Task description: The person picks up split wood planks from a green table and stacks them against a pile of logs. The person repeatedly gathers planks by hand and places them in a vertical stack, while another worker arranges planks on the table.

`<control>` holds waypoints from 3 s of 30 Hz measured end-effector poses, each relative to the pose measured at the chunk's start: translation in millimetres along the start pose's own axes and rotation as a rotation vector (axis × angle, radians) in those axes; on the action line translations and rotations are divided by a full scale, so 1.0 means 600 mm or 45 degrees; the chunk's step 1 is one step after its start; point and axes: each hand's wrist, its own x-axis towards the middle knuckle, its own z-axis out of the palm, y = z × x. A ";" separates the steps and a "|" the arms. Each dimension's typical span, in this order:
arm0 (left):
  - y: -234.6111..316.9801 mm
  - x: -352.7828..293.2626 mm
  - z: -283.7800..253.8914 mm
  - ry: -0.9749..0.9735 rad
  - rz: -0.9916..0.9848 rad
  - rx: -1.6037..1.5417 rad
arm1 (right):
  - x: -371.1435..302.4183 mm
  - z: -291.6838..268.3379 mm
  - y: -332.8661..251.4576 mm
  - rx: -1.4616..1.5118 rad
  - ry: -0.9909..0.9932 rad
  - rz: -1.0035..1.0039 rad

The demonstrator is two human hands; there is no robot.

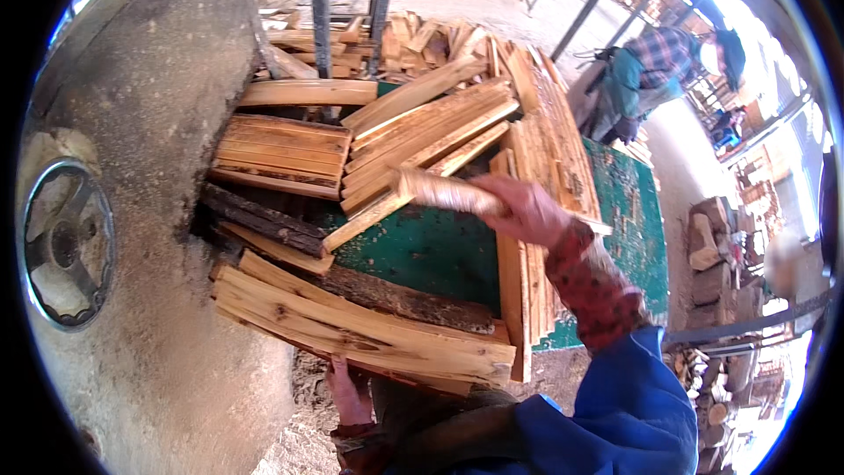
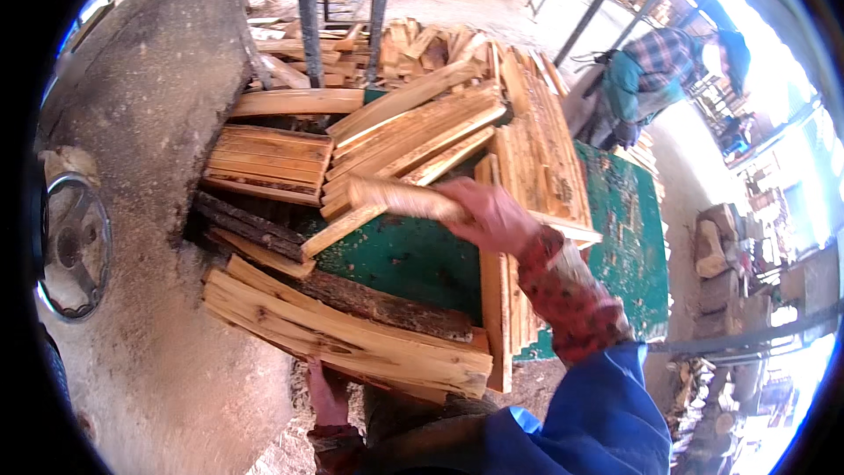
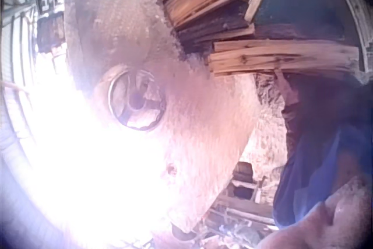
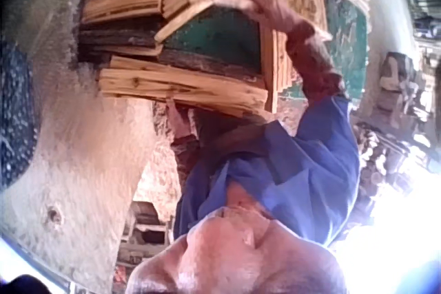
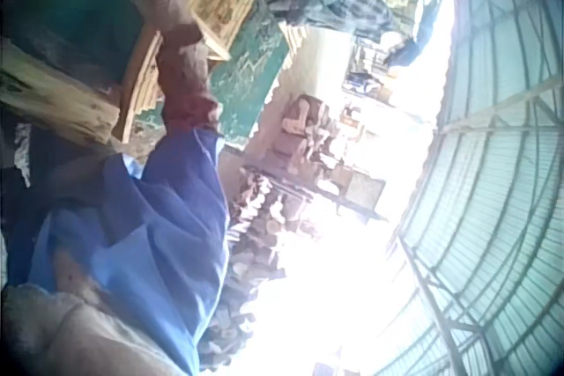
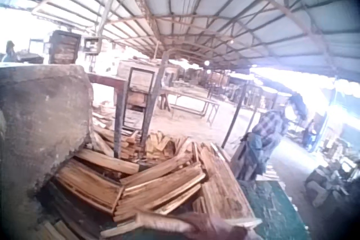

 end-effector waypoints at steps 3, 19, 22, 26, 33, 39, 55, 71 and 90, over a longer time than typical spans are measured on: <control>-0.003 0.004 0.002 0.067 0.008 0.004 | 0.062 -0.053 -0.008 0.014 -0.038 0.003; 0.011 -0.008 0.014 -0.029 0.025 0.071 | 0.146 -0.169 -0.038 0.236 0.251 0.295; 0.010 -0.004 0.010 -0.066 0.042 0.079 | 0.141 -0.177 -0.059 0.158 0.358 0.338; 0.012 -0.005 0.010 -0.037 0.032 0.112 | 0.061 -0.214 -0.101 0.141 0.413 0.151; 0.017 -0.005 0.008 -0.039 -0.013 0.119 | -0.152 -0.187 -0.094 1.432 0.008 -0.550; 0.019 0.003 -0.005 -0.149 0.002 0.145 | -0.322 -0.150 -0.133 1.187 0.501 -0.621; 0.029 0.006 0.005 -0.039 -0.036 0.213 | -0.497 -0.148 -0.116 1.014 0.686 -0.558; 0.014 0.000 0.000 -0.028 -0.097 0.130 | -0.068 -0.023 -0.194 0.721 0.465 0.396; 0.004 -0.013 0.014 -0.087 0.053 0.084 | -0.046 0.224 -0.148 0.012 0.114 0.118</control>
